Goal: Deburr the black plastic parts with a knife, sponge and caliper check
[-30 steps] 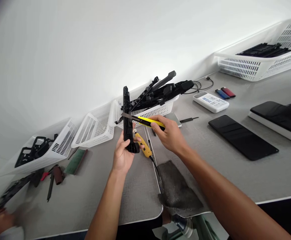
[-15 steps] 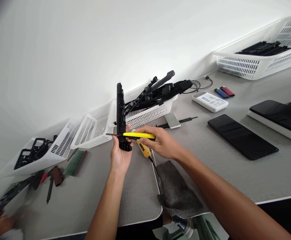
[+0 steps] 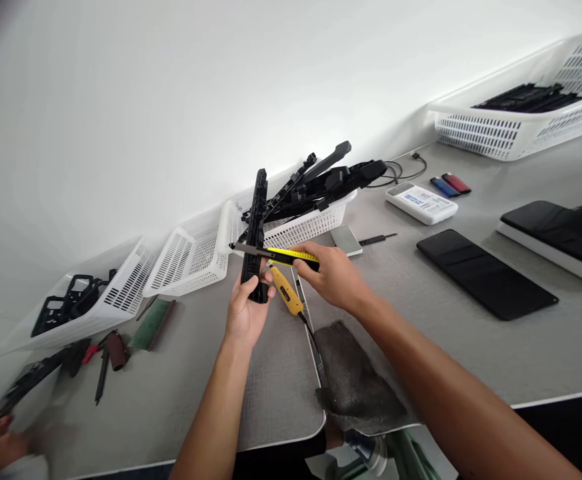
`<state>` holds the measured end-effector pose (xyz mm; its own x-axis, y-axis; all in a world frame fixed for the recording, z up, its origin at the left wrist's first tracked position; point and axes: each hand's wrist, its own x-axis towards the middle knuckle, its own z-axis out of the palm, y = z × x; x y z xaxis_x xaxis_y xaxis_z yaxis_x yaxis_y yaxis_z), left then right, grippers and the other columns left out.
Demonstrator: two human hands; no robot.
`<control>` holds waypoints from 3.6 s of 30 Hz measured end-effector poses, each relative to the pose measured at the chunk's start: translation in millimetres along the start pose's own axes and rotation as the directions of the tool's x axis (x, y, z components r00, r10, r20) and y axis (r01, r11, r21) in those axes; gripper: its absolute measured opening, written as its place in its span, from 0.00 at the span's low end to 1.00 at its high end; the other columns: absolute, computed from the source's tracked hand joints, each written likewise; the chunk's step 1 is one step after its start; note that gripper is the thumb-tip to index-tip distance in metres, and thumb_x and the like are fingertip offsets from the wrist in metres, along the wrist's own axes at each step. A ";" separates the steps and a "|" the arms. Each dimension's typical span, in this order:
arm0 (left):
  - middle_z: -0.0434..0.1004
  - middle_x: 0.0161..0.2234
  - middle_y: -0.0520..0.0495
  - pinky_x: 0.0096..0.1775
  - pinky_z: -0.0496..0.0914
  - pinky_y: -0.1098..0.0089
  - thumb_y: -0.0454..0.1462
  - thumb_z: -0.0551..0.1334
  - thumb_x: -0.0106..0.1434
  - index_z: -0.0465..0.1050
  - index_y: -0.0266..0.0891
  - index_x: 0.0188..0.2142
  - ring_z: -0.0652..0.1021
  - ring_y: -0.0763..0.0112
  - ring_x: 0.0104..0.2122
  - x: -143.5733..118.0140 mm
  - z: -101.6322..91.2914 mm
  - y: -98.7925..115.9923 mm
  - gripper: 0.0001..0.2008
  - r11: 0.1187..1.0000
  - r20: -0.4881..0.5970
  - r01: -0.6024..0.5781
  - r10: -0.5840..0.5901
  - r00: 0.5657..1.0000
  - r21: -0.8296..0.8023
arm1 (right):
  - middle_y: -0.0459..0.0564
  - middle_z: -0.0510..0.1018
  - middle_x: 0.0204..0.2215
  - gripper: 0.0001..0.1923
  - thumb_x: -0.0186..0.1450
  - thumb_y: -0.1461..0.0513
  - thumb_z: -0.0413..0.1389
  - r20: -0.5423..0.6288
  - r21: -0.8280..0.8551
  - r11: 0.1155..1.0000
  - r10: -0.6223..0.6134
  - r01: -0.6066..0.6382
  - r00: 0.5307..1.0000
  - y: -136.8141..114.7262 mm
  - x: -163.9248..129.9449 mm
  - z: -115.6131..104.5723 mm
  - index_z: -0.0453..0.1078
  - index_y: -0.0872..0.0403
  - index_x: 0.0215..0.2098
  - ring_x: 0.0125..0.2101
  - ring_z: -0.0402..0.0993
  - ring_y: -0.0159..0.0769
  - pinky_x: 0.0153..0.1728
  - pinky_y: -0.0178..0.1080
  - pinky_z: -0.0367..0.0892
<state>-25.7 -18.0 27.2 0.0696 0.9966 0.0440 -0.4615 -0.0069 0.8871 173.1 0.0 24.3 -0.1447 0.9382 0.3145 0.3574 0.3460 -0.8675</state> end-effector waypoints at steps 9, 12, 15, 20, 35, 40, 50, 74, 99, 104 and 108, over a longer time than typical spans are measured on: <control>0.79 0.61 0.38 0.28 0.74 0.73 0.53 0.73 0.64 0.75 0.47 0.63 0.83 0.68 0.36 1.4 -0.4 -2.3 0.31 1.000 -0.066 -0.005 0.006 0.998 0.007 | 0.51 0.82 0.42 0.12 0.65 0.66 0.58 -0.096 -0.082 0.984 -0.167 0.160 0.981 5.0 -3.7 16.1 0.75 0.50 0.46 0.34 0.74 0.40 0.36 0.39 0.64; 0.82 0.57 0.37 0.21 0.69 0.74 0.60 0.70 0.63 0.75 0.47 0.63 0.81 0.71 0.29 0.5 -1.4 -1.7 0.35 0.998 -0.091 -0.010 0.015 0.996 0.056 | 0.48 0.80 0.37 0.09 0.66 0.65 0.57 0.032 0.066 0.985 -0.160 0.157 0.987 -3.5 -6.4 21.6 0.73 0.50 0.44 0.32 0.72 0.37 0.35 0.37 0.63; 0.84 0.53 0.37 0.17 0.64 0.74 0.63 0.68 0.63 0.77 0.44 0.61 0.75 0.76 0.22 0.3 -1.7 -0.9 0.36 0.997 -0.081 -0.015 0.022 0.996 0.082 | 0.46 0.79 0.35 0.06 0.66 0.63 0.57 0.087 0.254 0.964 -0.103 0.078 0.991 -11.3 -7.2 19.7 0.73 0.51 0.41 0.32 0.70 0.35 0.34 0.36 0.63; 0.85 0.47 0.40 0.19 0.64 0.74 0.61 0.70 0.62 0.81 0.41 0.47 0.73 0.76 0.22 2.9 -2.0 -2.6 0.28 0.998 -0.082 -0.049 0.052 0.995 0.036 | 0.42 0.72 0.26 0.08 0.61 0.58 0.61 0.195 0.459 0.865 0.121 -0.200 0.973 -10.5 -4.2 10.6 0.73 0.52 0.37 0.23 0.61 0.30 0.26 0.35 0.55; 0.81 0.48 0.41 0.26 0.67 0.72 0.55 0.77 0.58 0.81 0.38 0.43 0.73 0.77 0.27 5.4 -5.5 0.1 0.25 0.999 0.015 -0.039 0.039 0.999 0.021 | 0.39 0.66 0.19 0.07 0.56 0.59 0.62 0.408 0.575 0.691 0.223 -0.439 0.885 -4.5 -3.5 4.2 0.71 0.53 0.30 0.17 0.47 0.24 0.19 0.34 0.41; 0.81 0.50 0.39 0.28 0.66 0.70 0.52 0.75 0.62 0.82 0.38 0.46 0.73 0.74 0.29 2.6 -2.1 0.0 0.22 0.998 0.037 -0.011 0.009 0.999 0.054 | 0.41 0.72 0.23 0.08 0.59 0.57 0.61 0.362 0.510 0.782 0.183 -0.359 0.914 -4.6 -2.5 4.0 0.71 0.52 0.33 0.18 0.53 0.25 0.19 0.34 0.46; 0.81 0.56 0.38 0.25 0.64 0.72 0.47 0.72 0.65 0.81 0.38 0.46 0.72 0.77 0.26 -0.6 7.8 -0.4 0.17 0.996 -0.006 0.062 -0.063 0.998 -0.060 | 0.46 0.81 0.32 0.12 0.63 0.64 0.56 0.007 0.061 0.994 -0.087 0.086 0.996 -3.8 -6.1 16.3 0.78 0.53 0.43 0.28 0.69 0.34 0.33 0.37 0.59; 0.81 0.55 0.35 0.26 0.64 0.70 0.47 0.61 0.73 0.79 0.38 0.45 0.70 0.73 0.26 2.4 3.4 -3.8 0.15 0.988 -0.030 0.069 -0.074 0.997 -0.140 | 0.42 0.71 0.21 0.08 0.58 0.57 0.58 0.207 0.357 0.910 0.142 -0.210 0.968 -9.7 -0.5 -4.3 0.74 0.53 0.31 0.21 0.58 0.29 0.25 0.37 0.53; 0.83 0.51 0.37 0.25 0.66 0.72 0.48 0.68 0.69 0.80 0.36 0.45 0.73 0.76 0.26 3.6 1.9 -7.6 0.17 0.996 -0.124 -0.040 0.030 0.992 -0.080 | 0.43 0.72 0.23 0.08 0.58 0.57 0.58 0.013 0.290 0.947 0.144 -0.141 0.990 -1.7 0.6 0.1 0.74 0.53 0.33 0.23 0.61 0.32 0.27 0.37 0.56; 0.83 0.55 0.39 0.28 0.68 0.73 0.46 0.70 0.68 0.77 0.44 0.54 0.74 0.75 0.27 2.6 2.1 -2.9 0.18 0.991 -0.128 -0.043 0.027 0.991 -0.128 | 0.42 0.72 0.23 0.09 0.58 0.57 0.59 0.110 0.364 0.916 0.139 -0.170 0.984 -7.6 -1.4 0.0 0.74 0.53 0.34 0.22 0.60 0.31 0.26 0.37 0.56; 0.82 0.56 0.41 0.29 0.70 0.74 0.46 0.71 0.68 0.73 0.50 0.61 0.74 0.76 0.28 2.9 1.5 1.5 0.23 0.984 -0.140 -0.028 0.003 0.990 -0.178 | 0.42 0.70 0.21 0.08 0.59 0.57 0.59 0.117 0.349 0.918 0.156 -0.188 0.981 -6.4 -1.6 0.8 0.74 0.53 0.32 0.21 0.59 0.30 0.25 0.37 0.54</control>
<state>-24.9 -15.3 29.3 -0.0567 0.9982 -0.0182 -0.6131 -0.0205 0.7897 170.3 -3.8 28.9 -0.1942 0.9726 0.1276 0.0335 0.1365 -0.9901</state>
